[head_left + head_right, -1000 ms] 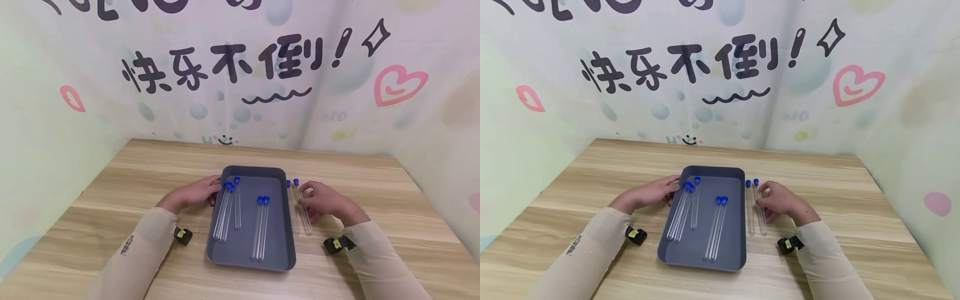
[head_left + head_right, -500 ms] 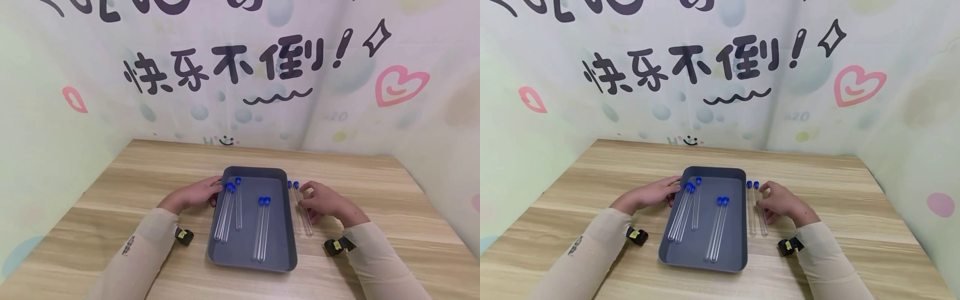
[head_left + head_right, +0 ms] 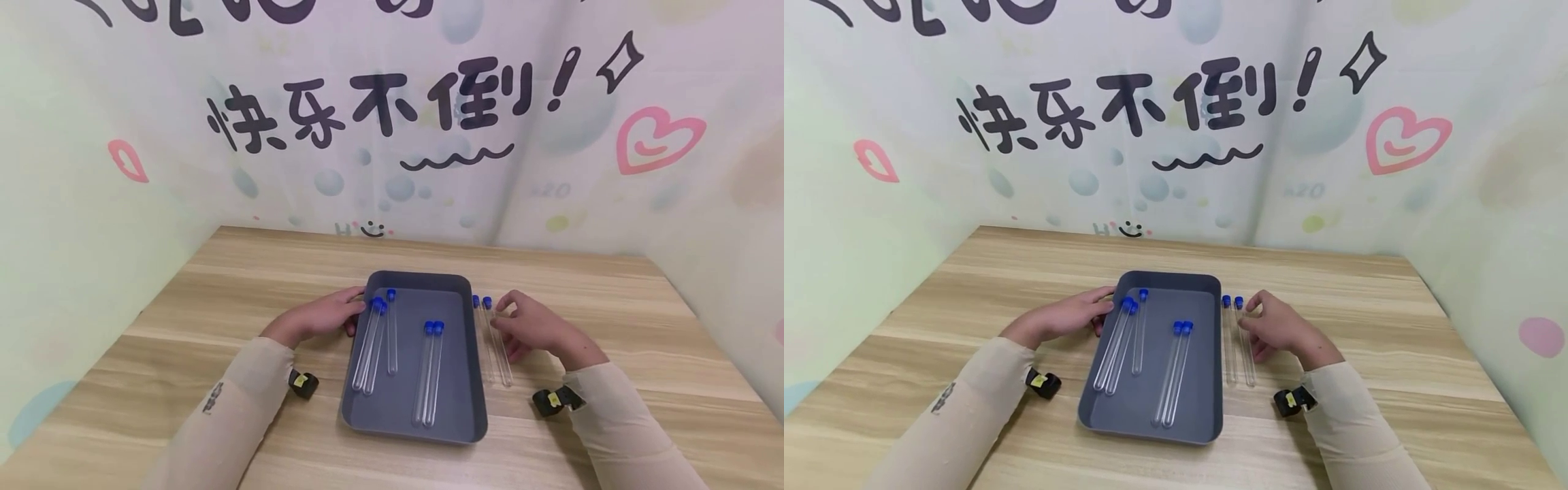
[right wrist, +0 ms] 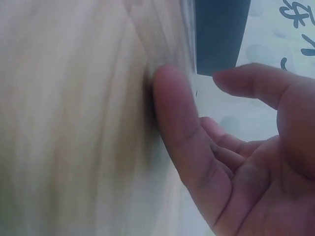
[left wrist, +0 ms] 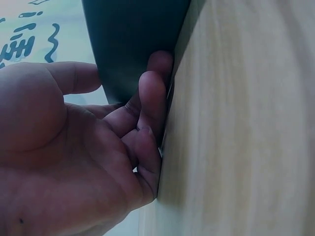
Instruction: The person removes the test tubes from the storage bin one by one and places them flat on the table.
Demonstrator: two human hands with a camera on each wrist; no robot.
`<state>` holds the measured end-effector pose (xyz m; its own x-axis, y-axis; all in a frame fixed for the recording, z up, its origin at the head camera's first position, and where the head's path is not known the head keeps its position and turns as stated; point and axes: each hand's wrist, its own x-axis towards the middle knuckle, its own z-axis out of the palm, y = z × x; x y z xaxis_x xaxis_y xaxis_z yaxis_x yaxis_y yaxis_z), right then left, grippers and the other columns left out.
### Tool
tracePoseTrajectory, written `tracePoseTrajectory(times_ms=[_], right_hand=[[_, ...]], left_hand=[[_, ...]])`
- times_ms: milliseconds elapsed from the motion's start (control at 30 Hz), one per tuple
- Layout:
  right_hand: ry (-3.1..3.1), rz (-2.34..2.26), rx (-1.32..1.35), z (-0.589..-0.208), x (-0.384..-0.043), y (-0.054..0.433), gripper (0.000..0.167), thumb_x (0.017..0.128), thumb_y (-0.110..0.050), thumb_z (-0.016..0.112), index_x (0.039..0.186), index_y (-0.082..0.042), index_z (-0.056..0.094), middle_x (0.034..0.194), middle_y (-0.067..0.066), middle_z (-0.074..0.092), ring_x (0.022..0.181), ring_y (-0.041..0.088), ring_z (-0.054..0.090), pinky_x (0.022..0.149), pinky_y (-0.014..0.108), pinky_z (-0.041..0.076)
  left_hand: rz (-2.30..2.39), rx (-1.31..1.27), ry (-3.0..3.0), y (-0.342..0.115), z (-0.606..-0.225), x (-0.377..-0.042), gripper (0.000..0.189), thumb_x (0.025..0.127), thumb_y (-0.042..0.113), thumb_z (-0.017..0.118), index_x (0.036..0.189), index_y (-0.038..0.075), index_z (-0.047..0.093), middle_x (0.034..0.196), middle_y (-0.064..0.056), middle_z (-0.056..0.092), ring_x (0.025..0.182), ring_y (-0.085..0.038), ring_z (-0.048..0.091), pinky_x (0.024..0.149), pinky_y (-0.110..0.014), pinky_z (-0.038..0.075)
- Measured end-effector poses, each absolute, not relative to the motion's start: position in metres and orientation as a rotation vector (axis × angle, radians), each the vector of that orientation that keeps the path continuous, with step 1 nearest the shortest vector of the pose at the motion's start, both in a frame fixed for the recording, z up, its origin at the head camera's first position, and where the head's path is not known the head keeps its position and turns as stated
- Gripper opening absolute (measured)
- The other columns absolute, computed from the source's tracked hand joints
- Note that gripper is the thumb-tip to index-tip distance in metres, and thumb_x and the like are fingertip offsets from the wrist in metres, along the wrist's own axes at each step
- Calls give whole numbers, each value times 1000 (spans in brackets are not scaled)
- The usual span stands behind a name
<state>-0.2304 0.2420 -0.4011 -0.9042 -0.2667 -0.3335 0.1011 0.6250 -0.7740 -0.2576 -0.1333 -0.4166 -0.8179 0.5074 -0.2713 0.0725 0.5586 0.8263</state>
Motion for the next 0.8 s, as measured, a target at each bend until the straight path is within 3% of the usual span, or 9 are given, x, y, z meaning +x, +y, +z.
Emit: tracePoseTrajectory(times_ms=[167, 333, 800], right_hand=[[2630, -1071, -167, -397, -233, 245, 23, 98, -21, 55, 107, -2, 46, 61, 1, 49, 48, 15, 52, 49, 33, 49], [2824, -952, -250, -390, -231, 243, 20, 98, -24, 57, 91, -6, 54, 59, -5, 38, 52, 13, 39, 50, 31, 37], [2772, -1134, -307, -366, -213, 213, 17, 99, -21, 57, 94, -5, 56, 68, 9, 56, 50, 18, 53, 51, 34, 51]], left_hand=[[1188, 487, 2300, -133, -415, -259, 53, 109, 22, 33, 160, 13, 22, 93, -8, 60, 81, -20, 59, 93, -36, 45], [1183, 478, 2301, -133, -415, -259, 53, 109, 22, 34, 160, 14, 21, 93, -8, 60, 81, -20, 60, 93, -36, 45], [1196, 489, 2289, -132, -413, -258, 53, 109, 21, 34, 160, 14, 22, 91, -8, 61, 80, -21, 60, 91, -36, 46]])
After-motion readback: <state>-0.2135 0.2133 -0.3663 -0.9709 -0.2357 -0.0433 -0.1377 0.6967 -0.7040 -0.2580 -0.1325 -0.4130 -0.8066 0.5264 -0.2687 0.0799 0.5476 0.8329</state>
